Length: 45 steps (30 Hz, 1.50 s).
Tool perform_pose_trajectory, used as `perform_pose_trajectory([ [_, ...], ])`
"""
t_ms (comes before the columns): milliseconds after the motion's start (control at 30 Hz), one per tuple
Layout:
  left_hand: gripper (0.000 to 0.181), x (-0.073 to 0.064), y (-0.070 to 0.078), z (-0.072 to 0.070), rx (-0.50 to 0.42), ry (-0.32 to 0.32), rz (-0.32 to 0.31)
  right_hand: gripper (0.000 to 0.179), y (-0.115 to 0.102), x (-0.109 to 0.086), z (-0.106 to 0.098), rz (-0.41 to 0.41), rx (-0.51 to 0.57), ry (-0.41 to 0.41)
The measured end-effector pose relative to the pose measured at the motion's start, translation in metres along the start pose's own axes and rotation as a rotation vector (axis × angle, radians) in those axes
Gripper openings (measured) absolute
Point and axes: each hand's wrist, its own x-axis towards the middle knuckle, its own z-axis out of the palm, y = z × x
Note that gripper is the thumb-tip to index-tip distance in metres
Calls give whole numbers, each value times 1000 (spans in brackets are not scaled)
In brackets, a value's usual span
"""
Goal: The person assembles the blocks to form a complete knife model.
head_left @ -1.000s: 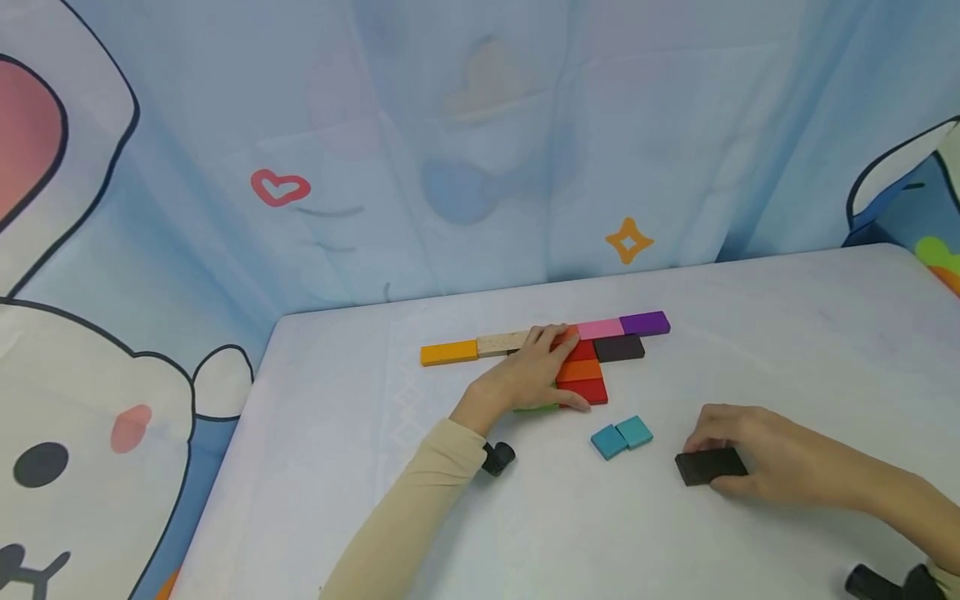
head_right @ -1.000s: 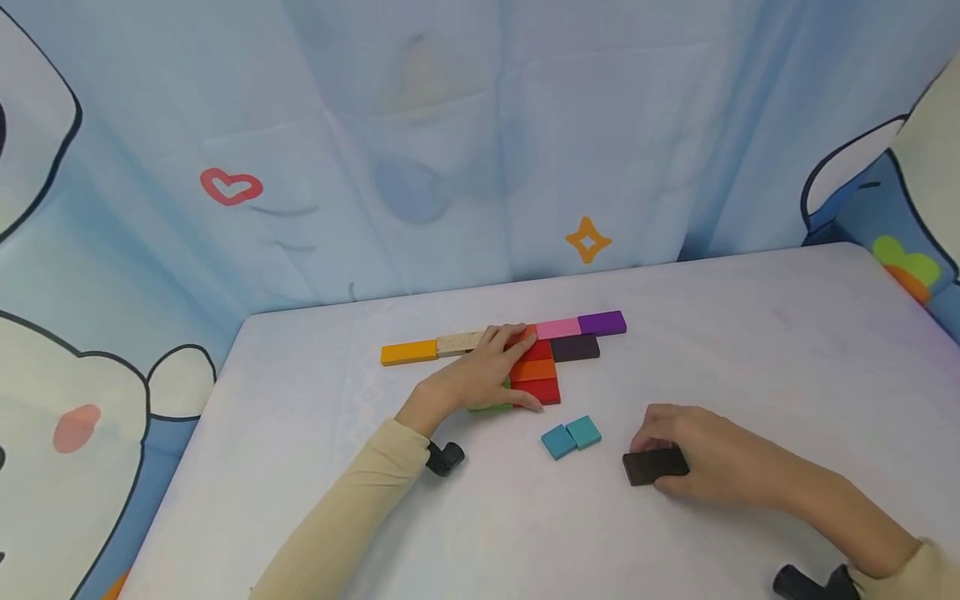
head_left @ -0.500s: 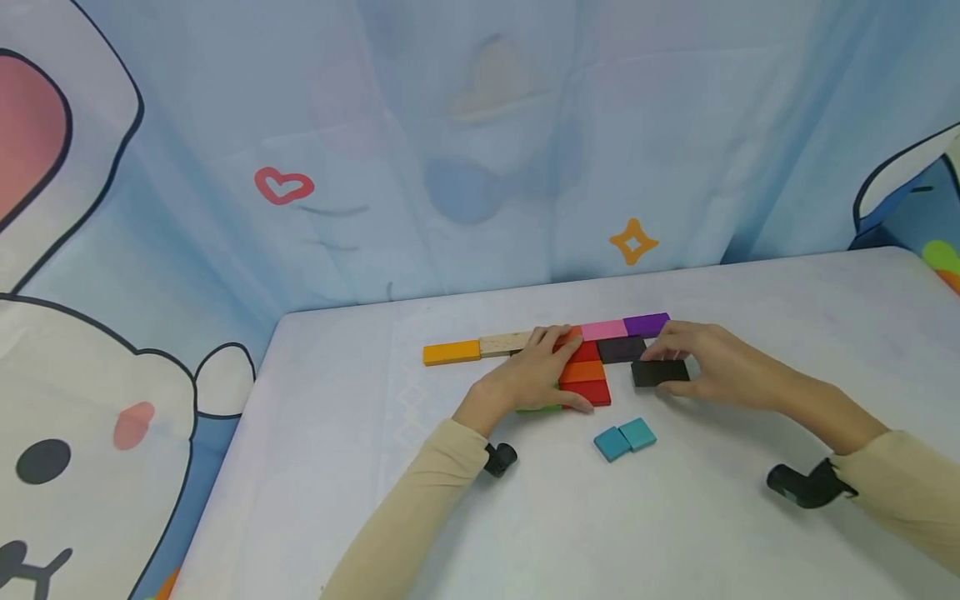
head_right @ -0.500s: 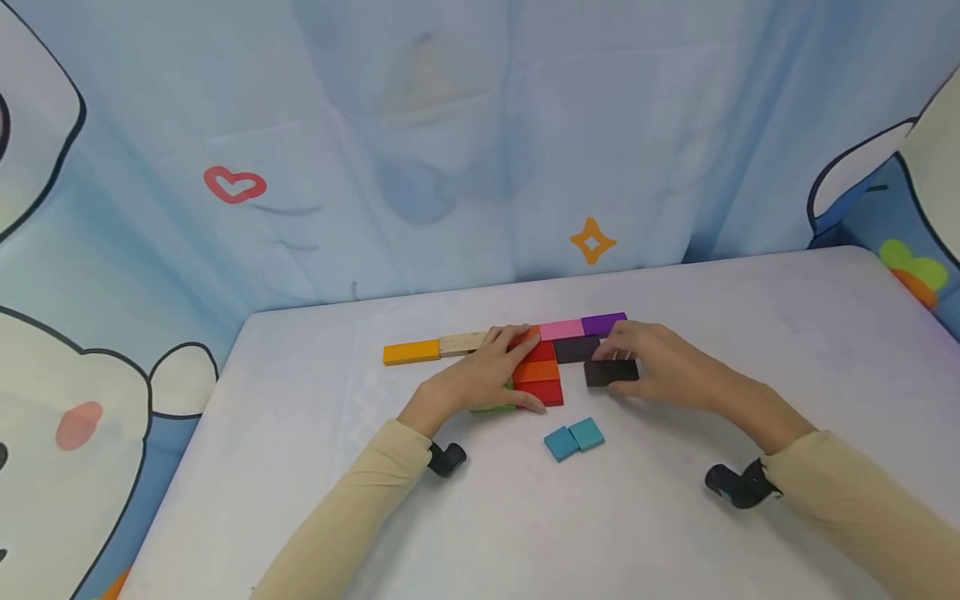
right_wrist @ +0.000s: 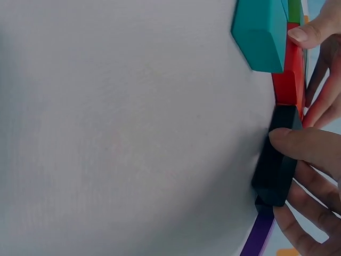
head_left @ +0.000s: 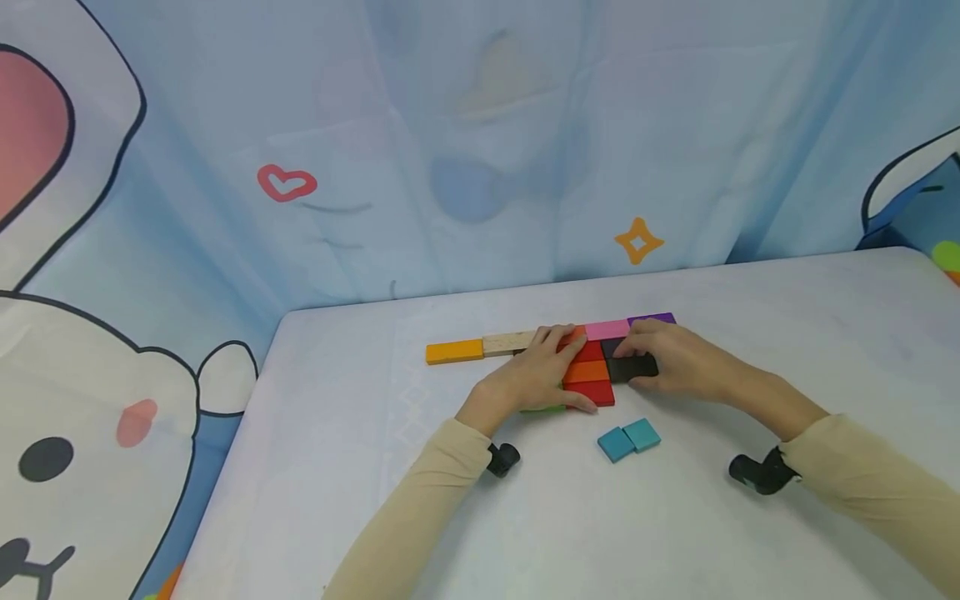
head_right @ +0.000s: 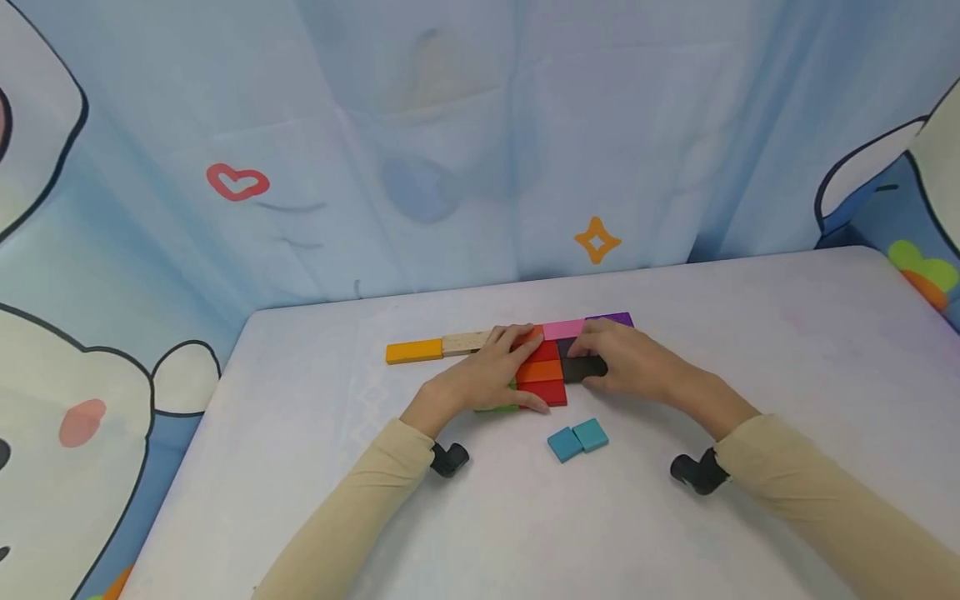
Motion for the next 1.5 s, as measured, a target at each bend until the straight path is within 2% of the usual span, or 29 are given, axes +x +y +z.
perform_pose_trajectory([
  [367, 104, -1, 1, -2, -3, -5, -7, 36, -3, -1, 2, -9, -67, 16],
  [767, 104, -1, 2, -3, -1, -2, -2, 39, 4, -7, -2, 3, -13, 78],
  [1167, 103, 0, 1, -1, -6, -1, 0, 38, 6, -7, -2, 4, 24, 59],
  [1367, 104, 1, 1, -1, -15, -6, -5, 34, -2, -12, -4, -29, 1, 74],
  [1500, 103, 0, 1, -1, -24, -8, -5, 25, -16, -22, -2, -109, 57, 55],
])
